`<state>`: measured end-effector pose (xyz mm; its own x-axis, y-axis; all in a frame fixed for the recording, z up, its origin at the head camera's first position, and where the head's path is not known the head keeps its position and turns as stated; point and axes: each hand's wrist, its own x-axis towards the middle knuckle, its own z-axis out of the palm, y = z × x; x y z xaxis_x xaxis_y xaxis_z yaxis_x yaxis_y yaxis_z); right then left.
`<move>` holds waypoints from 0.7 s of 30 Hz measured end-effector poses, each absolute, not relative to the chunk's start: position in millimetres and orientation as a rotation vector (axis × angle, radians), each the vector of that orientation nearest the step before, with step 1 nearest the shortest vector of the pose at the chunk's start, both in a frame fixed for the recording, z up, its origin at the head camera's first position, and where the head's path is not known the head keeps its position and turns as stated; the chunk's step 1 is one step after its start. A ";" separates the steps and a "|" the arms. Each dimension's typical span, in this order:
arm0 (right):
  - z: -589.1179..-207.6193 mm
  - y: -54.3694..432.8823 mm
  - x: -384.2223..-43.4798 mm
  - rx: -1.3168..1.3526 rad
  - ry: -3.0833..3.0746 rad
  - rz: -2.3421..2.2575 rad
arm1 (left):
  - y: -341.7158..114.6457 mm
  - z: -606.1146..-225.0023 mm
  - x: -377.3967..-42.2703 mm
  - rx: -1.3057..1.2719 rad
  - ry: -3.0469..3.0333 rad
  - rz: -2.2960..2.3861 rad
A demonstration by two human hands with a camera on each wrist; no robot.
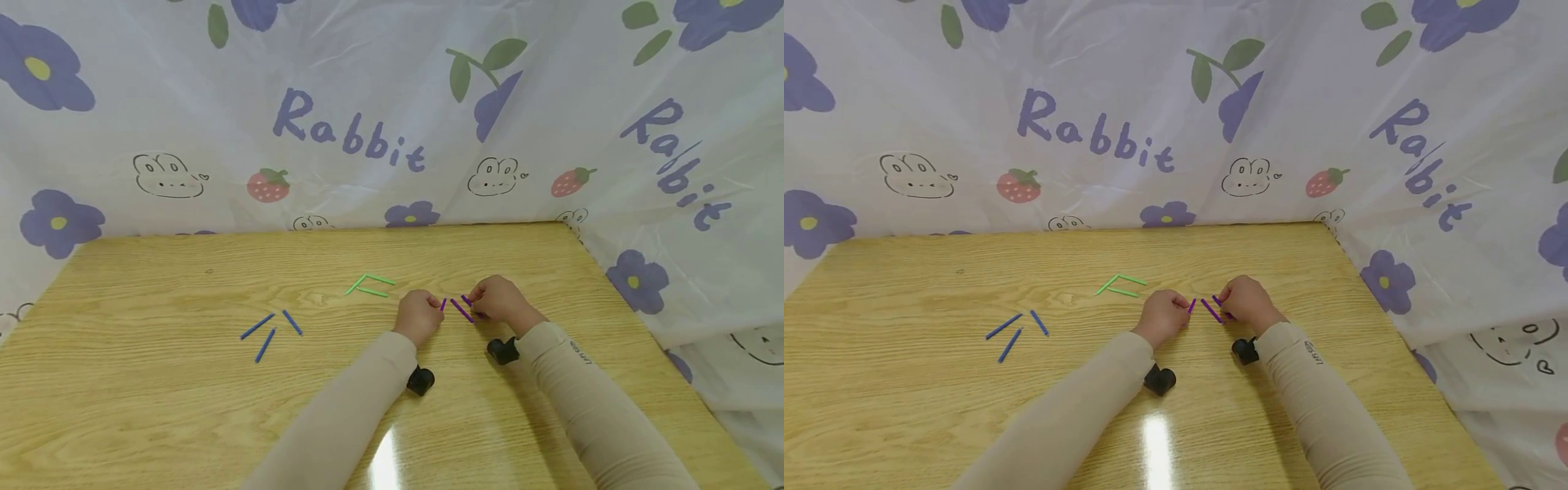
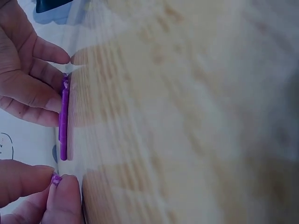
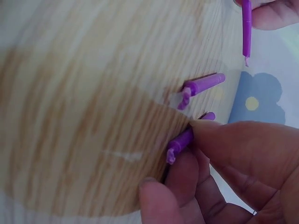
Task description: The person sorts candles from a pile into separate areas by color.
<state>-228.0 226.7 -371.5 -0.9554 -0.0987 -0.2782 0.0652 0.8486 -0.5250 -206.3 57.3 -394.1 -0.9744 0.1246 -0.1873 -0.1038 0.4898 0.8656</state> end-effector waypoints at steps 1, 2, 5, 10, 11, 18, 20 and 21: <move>-371.6 226.7 -228.0 -0.025 2.731 -0.789 | 57.7 -393.7 -206.1 0.022 2.513 1.477; -371.5 226.8 -228.0 -0.023 2.732 -0.789 | 58.0 -393.5 -205.9 0.025 2.514 1.477; -372.1 227.5 -228.4 -0.030 2.736 -0.787 | 58.5 -393.2 -205.7 0.037 2.528 1.464; -374.0 228.3 -229.2 -0.035 2.742 -0.776 | 59.8 -391.2 -205.8 0.046 2.569 1.406; -374.1 228.4 -229.4 -0.037 2.744 -0.774 | 60.3 -390.5 -205.9 0.047 2.580 1.392; -373.6 228.8 -230.2 -0.043 2.747 -0.758 | 64.3 -389.5 -206.9 0.038 2.609 1.367; -373.2 228.5 -230.2 -0.040 2.745 -0.751 | 65.3 -389.5 -206.9 0.030 2.604 1.377; -373.1 228.4 -230.3 -0.039 2.744 -0.748 | 65.6 -389.3 -206.9 0.028 2.605 1.378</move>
<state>-230.3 228.4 -373.1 -0.9559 -0.1030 -0.2750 0.0508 0.8643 -0.5004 -206.9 65.6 -389.3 -0.9810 0.1067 -0.1620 -0.0738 0.5670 0.8204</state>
